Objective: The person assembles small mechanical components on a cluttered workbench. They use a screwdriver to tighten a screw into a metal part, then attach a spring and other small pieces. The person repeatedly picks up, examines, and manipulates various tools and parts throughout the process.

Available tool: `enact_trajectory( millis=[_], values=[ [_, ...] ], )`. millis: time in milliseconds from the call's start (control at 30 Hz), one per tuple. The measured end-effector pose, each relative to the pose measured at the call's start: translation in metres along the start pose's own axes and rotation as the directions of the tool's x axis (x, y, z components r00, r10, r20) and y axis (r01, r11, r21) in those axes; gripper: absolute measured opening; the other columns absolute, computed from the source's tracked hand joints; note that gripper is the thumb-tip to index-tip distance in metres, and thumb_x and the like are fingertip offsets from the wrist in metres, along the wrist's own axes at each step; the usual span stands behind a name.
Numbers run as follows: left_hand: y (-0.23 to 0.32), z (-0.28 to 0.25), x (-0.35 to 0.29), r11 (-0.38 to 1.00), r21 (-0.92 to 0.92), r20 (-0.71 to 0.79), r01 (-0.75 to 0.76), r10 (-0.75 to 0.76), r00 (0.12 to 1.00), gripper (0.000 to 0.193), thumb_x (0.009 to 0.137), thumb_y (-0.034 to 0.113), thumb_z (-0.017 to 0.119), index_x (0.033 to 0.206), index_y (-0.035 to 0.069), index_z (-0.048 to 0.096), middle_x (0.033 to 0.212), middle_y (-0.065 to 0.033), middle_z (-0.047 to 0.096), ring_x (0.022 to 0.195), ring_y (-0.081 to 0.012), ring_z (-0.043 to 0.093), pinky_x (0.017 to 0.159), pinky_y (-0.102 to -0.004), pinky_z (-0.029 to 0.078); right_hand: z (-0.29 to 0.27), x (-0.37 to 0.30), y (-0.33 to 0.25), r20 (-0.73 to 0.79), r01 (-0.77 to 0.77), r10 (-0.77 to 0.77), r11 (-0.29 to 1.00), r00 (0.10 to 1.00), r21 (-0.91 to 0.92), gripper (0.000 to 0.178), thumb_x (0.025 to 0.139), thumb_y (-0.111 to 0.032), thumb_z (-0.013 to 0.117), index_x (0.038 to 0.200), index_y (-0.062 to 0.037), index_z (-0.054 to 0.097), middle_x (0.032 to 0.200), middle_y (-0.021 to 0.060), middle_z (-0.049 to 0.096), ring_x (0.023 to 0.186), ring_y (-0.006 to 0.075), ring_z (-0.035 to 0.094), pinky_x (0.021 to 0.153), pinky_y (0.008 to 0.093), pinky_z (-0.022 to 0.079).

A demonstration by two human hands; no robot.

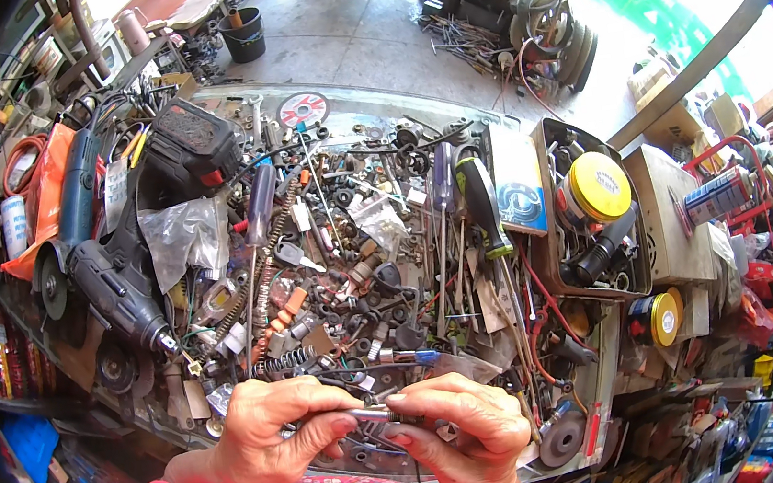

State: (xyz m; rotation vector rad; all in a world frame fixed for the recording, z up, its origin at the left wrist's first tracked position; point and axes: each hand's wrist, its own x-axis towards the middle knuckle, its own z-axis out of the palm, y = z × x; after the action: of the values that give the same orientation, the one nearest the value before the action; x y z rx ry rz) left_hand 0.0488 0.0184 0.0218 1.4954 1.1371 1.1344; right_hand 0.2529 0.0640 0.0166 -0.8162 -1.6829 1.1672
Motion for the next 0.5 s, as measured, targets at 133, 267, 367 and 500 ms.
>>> enact_trajectory(
  millis=[133,267,367,500],
  values=[
    [-0.005,-0.001,0.008,1.0,0.026,-0.047,-0.017,0.019,0.999,0.013,0.087,0.003,0.068,0.099,-0.002,0.068,0.074,-0.0089,0.065,0.056,-0.0124,0.064,0.049,-0.023,0.05,0.002,-0.006,-0.003,-0.117,-0.295,0.321,0.935,0.94,0.197,0.037,0.081,-0.024,0.075,0.101,0.0062,0.066,0.077,0.0074,0.066,0.06,0.0108,0.062,0.056,0.0233,0.047],
    [-0.006,0.001,0.009,0.984,0.131,-0.058,-0.116,0.125,0.99,0.014,0.084,0.003,0.071,0.097,0.0,0.069,0.066,-0.007,0.062,0.051,-0.0131,0.059,0.046,-0.0259,0.045,-0.001,0.002,-0.004,0.012,-0.354,0.354,0.935,0.935,0.011,0.04,0.092,-0.032,0.063,0.084,0.0071,0.067,0.064,0.0074,0.062,0.052,0.0096,0.057,0.047,0.0199,0.042],
    [-0.012,0.001,0.006,0.985,0.149,-0.049,-0.093,0.101,0.994,0.018,0.082,0.004,0.072,0.098,-0.002,0.066,0.072,-0.0119,0.061,0.056,-0.0236,0.059,0.049,-0.0319,0.046,-0.001,0.003,-0.001,0.013,-0.271,0.272,0.962,0.962,-0.021,0.022,0.084,-0.014,0.071,0.093,0.0052,0.068,0.075,0.0079,0.066,0.057,0.0108,0.06,0.052,0.022,0.045],
    [-0.013,-0.002,0.01,0.973,0.199,-0.038,-0.114,0.124,0.992,0.017,0.082,0.003,0.072,0.097,-0.002,0.066,0.071,-0.0109,0.06,0.056,-0.023,0.059,0.047,-0.0317,0.045,0.005,0.006,-0.002,-0.041,-0.21,0.208,0.975,0.977,-0.074,0.024,0.078,-0.004,0.074,0.1,0.0039,0.068,0.087,0.0088,0.068,0.058,0.0109,0.061,0.054,0.0228,0.046]
  ],
)
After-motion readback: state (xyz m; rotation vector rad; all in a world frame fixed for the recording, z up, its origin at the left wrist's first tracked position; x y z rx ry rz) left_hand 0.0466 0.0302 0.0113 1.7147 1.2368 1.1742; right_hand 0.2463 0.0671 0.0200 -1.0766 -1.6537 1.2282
